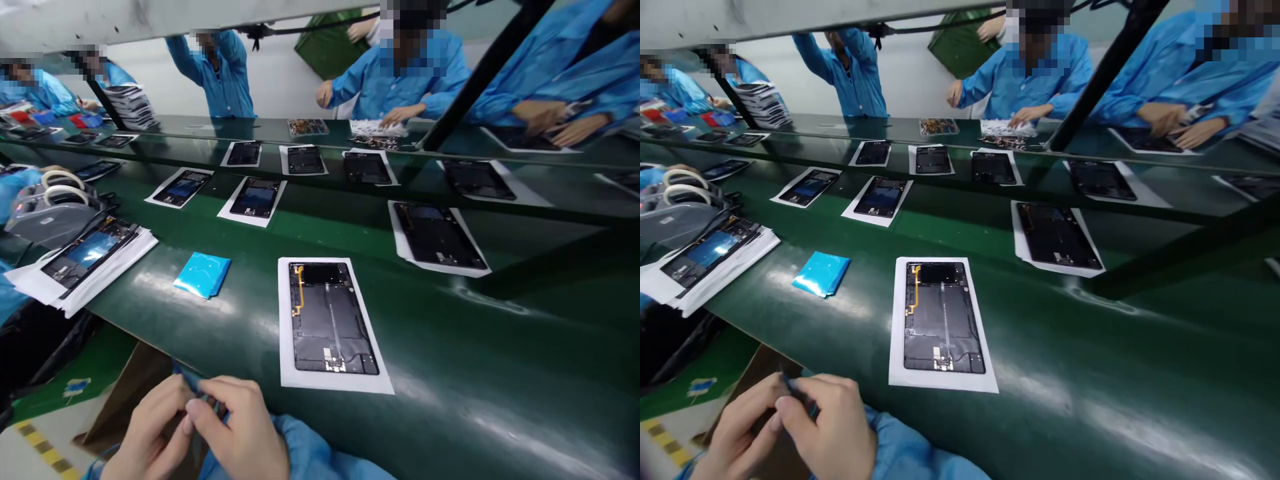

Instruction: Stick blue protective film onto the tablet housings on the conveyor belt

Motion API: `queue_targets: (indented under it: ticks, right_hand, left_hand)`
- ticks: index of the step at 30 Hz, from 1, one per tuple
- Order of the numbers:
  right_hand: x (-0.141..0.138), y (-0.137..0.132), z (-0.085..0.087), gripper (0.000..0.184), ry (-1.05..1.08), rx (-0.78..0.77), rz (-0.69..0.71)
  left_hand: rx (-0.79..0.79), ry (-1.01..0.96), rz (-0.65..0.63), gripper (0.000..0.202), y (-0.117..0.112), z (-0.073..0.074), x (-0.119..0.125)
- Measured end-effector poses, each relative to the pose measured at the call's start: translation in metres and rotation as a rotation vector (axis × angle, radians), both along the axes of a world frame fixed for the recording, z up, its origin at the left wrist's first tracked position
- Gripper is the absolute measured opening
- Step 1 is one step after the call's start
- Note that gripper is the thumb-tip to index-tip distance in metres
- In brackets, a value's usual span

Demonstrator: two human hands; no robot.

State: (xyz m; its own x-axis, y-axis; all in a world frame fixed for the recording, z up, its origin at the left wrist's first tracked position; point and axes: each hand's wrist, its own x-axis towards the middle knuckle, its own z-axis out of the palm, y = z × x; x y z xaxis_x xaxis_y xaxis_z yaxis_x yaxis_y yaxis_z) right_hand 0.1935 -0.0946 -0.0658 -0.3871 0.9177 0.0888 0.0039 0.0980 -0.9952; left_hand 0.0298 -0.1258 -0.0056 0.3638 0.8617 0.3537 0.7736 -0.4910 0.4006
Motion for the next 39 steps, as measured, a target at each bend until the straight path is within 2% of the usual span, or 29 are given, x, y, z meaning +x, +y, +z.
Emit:
queue_targets:
  ticks: [3, 5, 7, 10, 12, 14, 15, 18, 20, 22, 24, 27, 29, 31, 35, 39]
  right_hand:
    - [0.031, 0.01, 0.01, 0.023, 0.022, 0.11, -0.129]
    - [0.053, 0.016, 0.018, 0.023, 0.004, 0.196, -0.191]
    - [0.076, 0.022, 0.027, 0.028, -0.038, 0.294, -0.24]
    - [0.111, 0.03, 0.042, 0.043, -0.11, 0.457, -0.306]
    - [0.13, 0.034, 0.047, 0.048, -0.159, 0.53, -0.332]
    - [0.146, 0.038, 0.048, 0.045, -0.22, 0.549, -0.387]
    - [0.152, 0.04, 0.047, 0.042, -0.251, 0.54, -0.425]
    - [0.167, 0.044, 0.042, 0.025, -0.302, 0.433, -0.522]
    - [0.176, 0.048, 0.04, 0.008, -0.307, 0.325, -0.511]
    - [0.188, 0.056, 0.041, 0.013, -0.312, 0.215, -0.47]
    - [0.204, 0.071, 0.04, 0.02, -0.315, 0.096, -0.469]
    - [0.233, 0.101, 0.03, 0.027, -0.267, -0.116, -0.594]
    - [0.249, 0.119, 0.02, 0.033, -0.205, -0.237, -0.689]
    - [0.259, 0.132, 0.009, 0.04, -0.165, -0.325, -0.726]
    - [0.259, 0.142, -0.009, 0.048, -0.136, -0.387, -0.69]
    - [0.255, 0.143, -0.021, 0.044, -0.136, -0.431, -0.652]
  left_hand:
    - [-0.071, -0.281, -0.061, 0.021, 0.025, 0.011, 0.031]
    - [-0.093, -0.321, -0.108, 0.022, 0.041, 0.012, 0.045]
    - [-0.003, -0.292, -0.06, 0.021, 0.057, 0.012, 0.055]
    - [0.228, -0.085, 0.018, 0.027, 0.085, 0.018, 0.062]
    - [0.231, 0.055, -0.1, 0.019, 0.101, 0.026, 0.064]
    - [0.133, 0.093, -0.271, 0.007, 0.113, 0.034, 0.067]
    - [0.087, 0.089, -0.331, 0.009, 0.117, 0.036, 0.069]
    - [-0.01, 0.091, -0.402, 0.009, 0.122, 0.038, 0.079]
    - [-0.032, 0.108, -0.423, 0.011, 0.128, 0.036, 0.085]
    - [-0.034, 0.103, -0.424, 0.012, 0.14, 0.03, 0.09]
    - [-0.004, 0.086, -0.337, 0.021, 0.156, 0.019, 0.096]
    - [-0.02, 0.205, -0.053, 0.048, 0.17, -0.004, 0.108]
    - [-0.171, 0.406, 0.048, 0.054, 0.166, -0.016, 0.12]
    - [-0.331, 0.563, 0.04, 0.053, 0.154, -0.023, 0.132]
    - [-0.385, 0.611, 0.042, 0.039, 0.131, -0.029, 0.149]
    - [-0.412, 0.618, 0.045, 0.033, 0.126, -0.039, 0.148]
